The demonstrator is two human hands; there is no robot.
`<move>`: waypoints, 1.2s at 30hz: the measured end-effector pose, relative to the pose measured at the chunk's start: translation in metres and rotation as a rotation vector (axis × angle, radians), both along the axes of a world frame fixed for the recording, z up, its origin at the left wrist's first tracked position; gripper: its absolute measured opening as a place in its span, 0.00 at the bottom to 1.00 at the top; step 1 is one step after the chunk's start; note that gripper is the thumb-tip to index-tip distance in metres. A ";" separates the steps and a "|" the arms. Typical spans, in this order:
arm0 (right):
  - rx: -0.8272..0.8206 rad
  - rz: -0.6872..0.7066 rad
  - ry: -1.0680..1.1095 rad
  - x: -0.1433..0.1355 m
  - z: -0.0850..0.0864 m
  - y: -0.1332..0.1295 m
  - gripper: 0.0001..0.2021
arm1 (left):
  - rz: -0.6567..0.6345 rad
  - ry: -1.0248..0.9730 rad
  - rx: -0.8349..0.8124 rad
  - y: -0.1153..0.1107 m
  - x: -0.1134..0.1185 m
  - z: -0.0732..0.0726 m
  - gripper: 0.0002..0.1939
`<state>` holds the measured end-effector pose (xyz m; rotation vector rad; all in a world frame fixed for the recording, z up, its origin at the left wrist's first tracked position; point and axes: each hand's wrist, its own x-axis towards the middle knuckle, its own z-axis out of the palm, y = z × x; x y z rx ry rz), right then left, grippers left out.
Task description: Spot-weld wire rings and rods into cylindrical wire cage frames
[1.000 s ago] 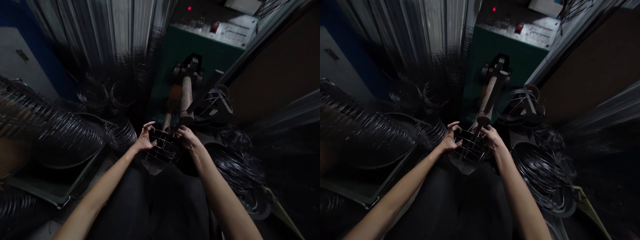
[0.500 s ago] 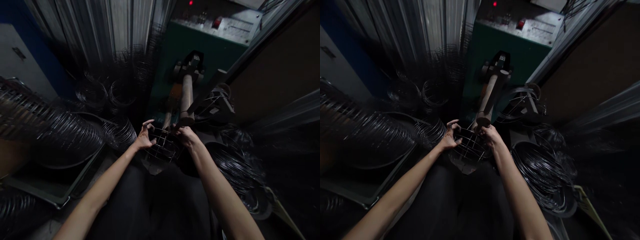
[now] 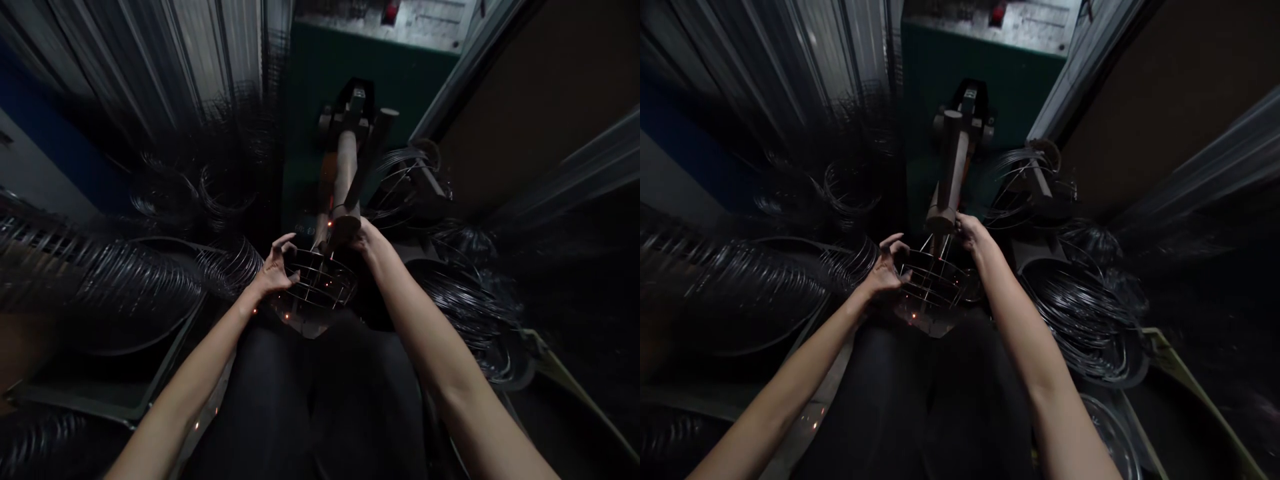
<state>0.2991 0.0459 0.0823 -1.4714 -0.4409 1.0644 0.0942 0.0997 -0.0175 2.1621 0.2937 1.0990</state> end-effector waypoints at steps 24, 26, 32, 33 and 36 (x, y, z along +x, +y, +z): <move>0.080 0.142 -1.301 -0.060 -0.019 -0.217 0.18 | -0.212 0.253 -0.857 -0.115 -0.048 0.085 0.22; 0.041 0.224 -1.280 -0.040 -0.004 -0.221 0.20 | -0.210 0.284 -0.745 -0.111 -0.059 0.097 0.21; 0.096 0.335 -1.099 -0.056 0.025 -0.227 0.18 | -0.178 0.335 -0.683 -0.095 -0.073 0.140 0.18; 0.095 0.326 -1.049 -0.063 0.027 -0.230 0.17 | -0.179 0.354 -0.708 -0.092 -0.073 0.143 0.18; 0.010 0.269 -0.895 -0.079 0.018 -0.243 0.17 | -0.241 0.439 -0.858 -0.087 -0.066 0.135 0.19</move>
